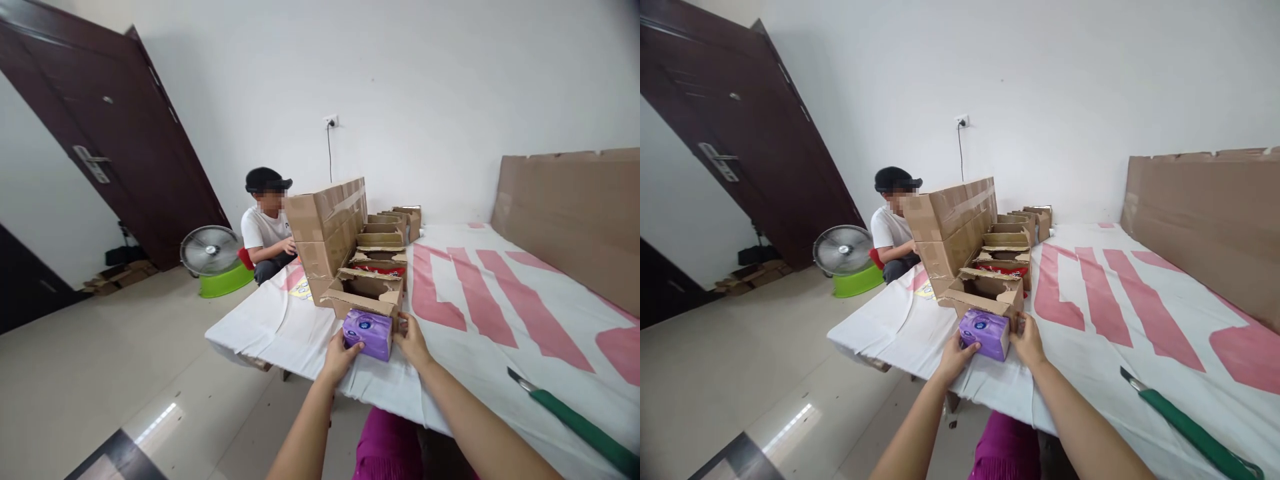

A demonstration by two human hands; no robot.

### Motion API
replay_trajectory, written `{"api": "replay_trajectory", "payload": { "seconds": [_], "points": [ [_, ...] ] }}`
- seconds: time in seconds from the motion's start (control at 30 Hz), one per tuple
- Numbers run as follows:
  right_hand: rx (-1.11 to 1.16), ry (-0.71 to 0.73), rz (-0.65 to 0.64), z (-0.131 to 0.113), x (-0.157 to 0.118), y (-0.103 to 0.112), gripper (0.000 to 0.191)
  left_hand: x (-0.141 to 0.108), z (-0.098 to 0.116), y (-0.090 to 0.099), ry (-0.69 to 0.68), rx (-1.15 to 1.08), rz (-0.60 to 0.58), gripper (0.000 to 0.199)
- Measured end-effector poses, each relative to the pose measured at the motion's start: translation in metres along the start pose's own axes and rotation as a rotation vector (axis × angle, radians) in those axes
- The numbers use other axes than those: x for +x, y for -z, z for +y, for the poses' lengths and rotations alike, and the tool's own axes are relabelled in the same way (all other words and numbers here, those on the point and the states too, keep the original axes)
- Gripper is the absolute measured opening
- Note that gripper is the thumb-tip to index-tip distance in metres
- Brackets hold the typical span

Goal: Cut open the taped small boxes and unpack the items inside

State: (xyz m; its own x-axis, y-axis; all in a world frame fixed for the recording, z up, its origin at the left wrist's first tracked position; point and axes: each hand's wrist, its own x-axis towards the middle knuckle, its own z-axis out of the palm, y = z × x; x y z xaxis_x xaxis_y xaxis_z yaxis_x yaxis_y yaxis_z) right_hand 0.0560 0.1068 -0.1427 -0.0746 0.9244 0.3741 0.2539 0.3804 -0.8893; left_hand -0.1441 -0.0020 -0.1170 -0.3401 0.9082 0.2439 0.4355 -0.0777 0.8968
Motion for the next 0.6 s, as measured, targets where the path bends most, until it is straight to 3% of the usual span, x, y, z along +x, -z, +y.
{"api": "replay_trajectory", "payload": {
  "seconds": [0.2,0.47,0.6],
  "points": [
    [-0.017,-0.077,0.04,0.004,0.009,0.009,0.022,-0.002,0.001,-0.001,0.014,-0.064,-0.009,0.061],
    [0.014,-0.096,-0.131,-0.009,0.006,0.019,0.022,-0.002,0.005,-0.001,0.031,-0.07,-0.002,0.065],
    [0.055,-0.114,-0.203,-0.02,-0.002,0.015,0.035,-0.002,0.002,-0.002,0.068,-0.087,0.026,0.067]
  ]
}}
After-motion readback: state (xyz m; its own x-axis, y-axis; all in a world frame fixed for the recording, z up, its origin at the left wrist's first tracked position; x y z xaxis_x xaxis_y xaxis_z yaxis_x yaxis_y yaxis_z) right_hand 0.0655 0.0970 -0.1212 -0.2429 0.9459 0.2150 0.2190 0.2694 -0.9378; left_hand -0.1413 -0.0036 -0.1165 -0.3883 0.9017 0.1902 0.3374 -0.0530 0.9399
